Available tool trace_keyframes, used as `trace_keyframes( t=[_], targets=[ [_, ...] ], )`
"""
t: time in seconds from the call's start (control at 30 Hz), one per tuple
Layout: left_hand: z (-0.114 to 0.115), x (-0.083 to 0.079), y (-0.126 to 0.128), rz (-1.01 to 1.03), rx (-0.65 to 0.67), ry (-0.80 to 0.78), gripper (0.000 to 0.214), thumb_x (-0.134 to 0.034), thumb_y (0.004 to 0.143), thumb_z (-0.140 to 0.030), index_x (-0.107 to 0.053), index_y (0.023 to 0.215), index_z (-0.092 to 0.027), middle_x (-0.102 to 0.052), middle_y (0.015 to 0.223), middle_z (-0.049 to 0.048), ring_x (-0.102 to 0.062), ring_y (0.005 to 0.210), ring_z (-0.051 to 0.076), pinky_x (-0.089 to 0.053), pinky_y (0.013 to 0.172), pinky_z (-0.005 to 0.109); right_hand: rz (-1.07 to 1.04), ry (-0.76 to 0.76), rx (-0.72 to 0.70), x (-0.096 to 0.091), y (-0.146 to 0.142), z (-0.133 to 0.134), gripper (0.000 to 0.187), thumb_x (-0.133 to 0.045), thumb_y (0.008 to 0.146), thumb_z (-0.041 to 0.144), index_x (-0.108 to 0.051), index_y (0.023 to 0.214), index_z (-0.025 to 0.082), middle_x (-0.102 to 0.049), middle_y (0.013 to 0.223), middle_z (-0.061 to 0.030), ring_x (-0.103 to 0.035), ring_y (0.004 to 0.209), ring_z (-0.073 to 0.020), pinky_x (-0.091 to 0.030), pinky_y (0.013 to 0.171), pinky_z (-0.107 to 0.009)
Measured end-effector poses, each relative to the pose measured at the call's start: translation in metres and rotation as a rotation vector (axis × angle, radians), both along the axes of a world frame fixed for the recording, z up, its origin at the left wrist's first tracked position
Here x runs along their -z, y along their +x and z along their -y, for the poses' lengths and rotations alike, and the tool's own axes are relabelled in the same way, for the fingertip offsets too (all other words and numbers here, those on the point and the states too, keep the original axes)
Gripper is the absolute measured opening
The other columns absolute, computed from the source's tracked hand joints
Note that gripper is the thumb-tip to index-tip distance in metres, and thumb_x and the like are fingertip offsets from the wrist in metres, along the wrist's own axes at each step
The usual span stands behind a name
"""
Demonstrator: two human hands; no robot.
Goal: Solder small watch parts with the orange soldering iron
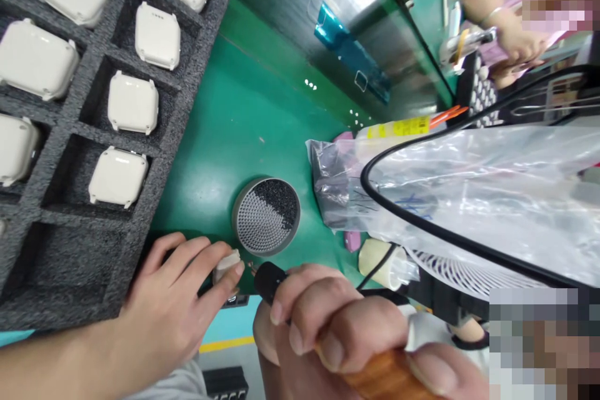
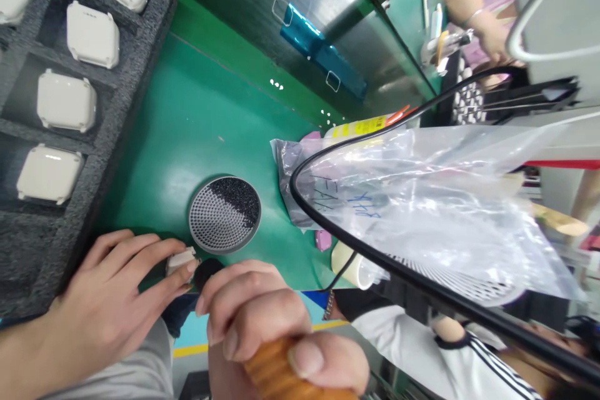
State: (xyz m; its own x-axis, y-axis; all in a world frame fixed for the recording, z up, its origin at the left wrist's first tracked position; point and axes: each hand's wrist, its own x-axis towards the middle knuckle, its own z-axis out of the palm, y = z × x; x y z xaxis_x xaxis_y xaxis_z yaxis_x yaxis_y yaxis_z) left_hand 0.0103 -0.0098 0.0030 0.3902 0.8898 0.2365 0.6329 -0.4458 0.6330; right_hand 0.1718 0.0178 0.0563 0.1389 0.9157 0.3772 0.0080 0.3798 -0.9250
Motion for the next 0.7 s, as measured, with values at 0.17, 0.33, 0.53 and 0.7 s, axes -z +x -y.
trace_keyframes(
  t=[0.17, 0.33, 0.53, 0.7],
  targets=[
    [0.000, 0.002, -0.001, 0.008, 0.011, 0.001, 0.033, -0.054, 0.100, -0.016, -0.080, 0.119, -0.020, -0.075, 0.123, 0.0119, -0.061, 0.109, 0.031, -0.039, 0.097, 0.050, 0.019, 0.047, -0.109, 0.008, 0.017, -0.005, 0.038, -0.028, 0.106, 0.021, -0.056, 0.131, 0.022, -0.058, 0.082, 0.0049, -0.067, 0.059, -0.0107, -0.064, 0.050, -0.029],
    [0.000, 0.002, -0.001, 0.016, 0.010, 0.002, 0.034, -0.053, 0.100, -0.016, -0.080, 0.120, -0.019, -0.075, 0.125, 0.0119, -0.060, 0.110, 0.031, -0.039, 0.098, 0.050, 0.096, 0.064, -0.309, 0.011, 0.037, -0.011, 0.037, -0.045, 0.102, 0.025, -0.056, 0.137, 0.022, -0.064, 0.081, 0.0049, -0.069, 0.057, -0.0132, -0.065, 0.049, -0.032],
    [0.000, 0.002, -0.001, 0.023, 0.006, 0.002, 0.033, -0.053, 0.100, -0.015, -0.080, 0.118, -0.019, -0.075, 0.124, 0.0122, -0.060, 0.109, 0.032, -0.038, 0.098, 0.050, 0.107, 0.026, -0.204, 0.011, 0.028, -0.007, 0.031, -0.039, 0.104, 0.026, -0.058, 0.128, 0.029, -0.058, 0.070, 0.0080, -0.062, 0.048, -0.0119, -0.060, 0.045, -0.031],
    [0.000, 0.002, 0.000, 0.030, -0.006, 0.005, 0.034, -0.050, 0.101, -0.016, -0.080, 0.117, -0.019, -0.075, 0.122, 0.0118, -0.060, 0.110, 0.030, -0.038, 0.098, 0.049, 0.104, -0.140, -0.197, 0.004, 0.019, -0.001, 0.022, -0.054, 0.101, 0.035, -0.056, 0.123, 0.039, -0.053, 0.069, 0.0087, -0.058, 0.050, -0.0146, -0.059, 0.046, -0.033]
  ],
)
